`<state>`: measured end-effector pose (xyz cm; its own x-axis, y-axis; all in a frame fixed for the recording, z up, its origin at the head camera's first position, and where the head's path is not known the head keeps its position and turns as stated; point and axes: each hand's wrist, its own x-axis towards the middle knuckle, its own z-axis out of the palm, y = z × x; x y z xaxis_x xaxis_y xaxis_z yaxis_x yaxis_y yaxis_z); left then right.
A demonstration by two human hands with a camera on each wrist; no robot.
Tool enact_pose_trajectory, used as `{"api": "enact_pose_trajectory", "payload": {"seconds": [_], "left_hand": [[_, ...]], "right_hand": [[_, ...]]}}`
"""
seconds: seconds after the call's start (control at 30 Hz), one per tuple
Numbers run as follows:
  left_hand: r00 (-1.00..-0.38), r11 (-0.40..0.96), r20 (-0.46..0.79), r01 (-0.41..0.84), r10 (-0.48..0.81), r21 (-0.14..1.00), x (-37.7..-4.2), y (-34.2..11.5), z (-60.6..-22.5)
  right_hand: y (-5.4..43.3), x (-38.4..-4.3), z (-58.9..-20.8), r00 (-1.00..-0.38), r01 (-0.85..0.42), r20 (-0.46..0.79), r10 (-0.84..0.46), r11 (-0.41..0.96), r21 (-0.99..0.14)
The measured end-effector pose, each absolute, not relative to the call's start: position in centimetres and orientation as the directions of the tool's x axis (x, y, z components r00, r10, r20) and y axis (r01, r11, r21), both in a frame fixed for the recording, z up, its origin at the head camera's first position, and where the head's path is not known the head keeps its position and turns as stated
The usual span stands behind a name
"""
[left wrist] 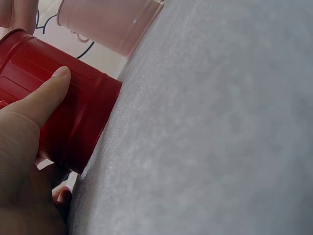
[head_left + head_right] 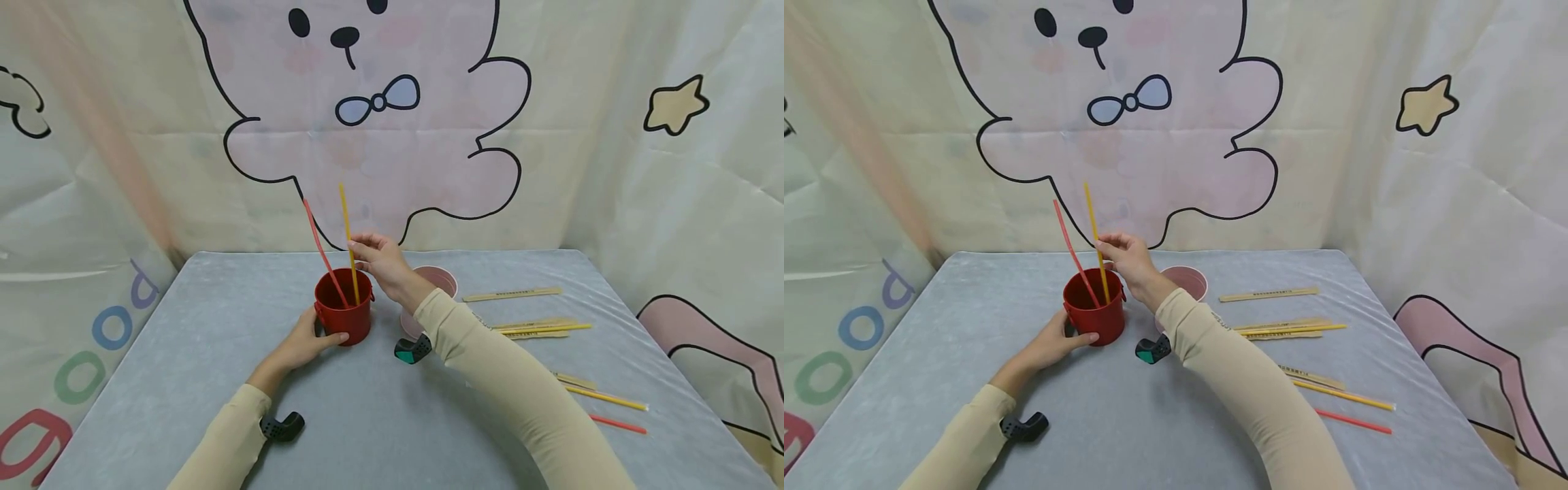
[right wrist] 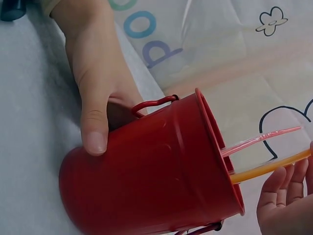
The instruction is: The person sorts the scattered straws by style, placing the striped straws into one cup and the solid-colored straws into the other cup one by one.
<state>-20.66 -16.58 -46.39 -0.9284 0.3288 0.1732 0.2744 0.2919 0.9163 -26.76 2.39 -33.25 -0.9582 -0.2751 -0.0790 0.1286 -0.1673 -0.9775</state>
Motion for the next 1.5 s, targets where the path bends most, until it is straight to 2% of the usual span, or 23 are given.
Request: {"api": "enact_pose_trajectory", "payload": {"seconds": [0.23,0.5,0.83,1.23,1.5], "left_hand": [[-0.918,0.27,0.202,0.301,0.342,0.914,-20.7,-16.6,-46.4],[-0.928,0.3,0.164,0.269,0.333,0.915,-20.7,-16.4,-46.3],[-0.936,0.325,0.139,0.247,0.323,0.913,-20.7,-16.6,-46.3],[-0.932,0.314,0.146,0.254,0.331,0.915,-20.6,-16.7,-46.3],[-0.93,0.311,0.145,0.256,0.338,0.915,-20.7,-16.6,-46.3]], "right_hand": [[2.4,-26.9,-33.2,-0.957,0.139,-0.1,-0.271,-0.128,-0.982],[3.0,-26.7,-32.7,-0.956,0.144,-0.131,-0.263,-0.028,-0.989],[4.0,-26.4,-31.2,-0.961,0.094,-0.094,-0.259,0.013,-0.995],[6.5,-25.0,-29.4,-0.942,0.064,-0.067,-0.33,0.021,-0.998],[9.1,-23.8,-28.5,-0.912,-0.022,-0.009,-0.41,0.071,-0.997]]}}
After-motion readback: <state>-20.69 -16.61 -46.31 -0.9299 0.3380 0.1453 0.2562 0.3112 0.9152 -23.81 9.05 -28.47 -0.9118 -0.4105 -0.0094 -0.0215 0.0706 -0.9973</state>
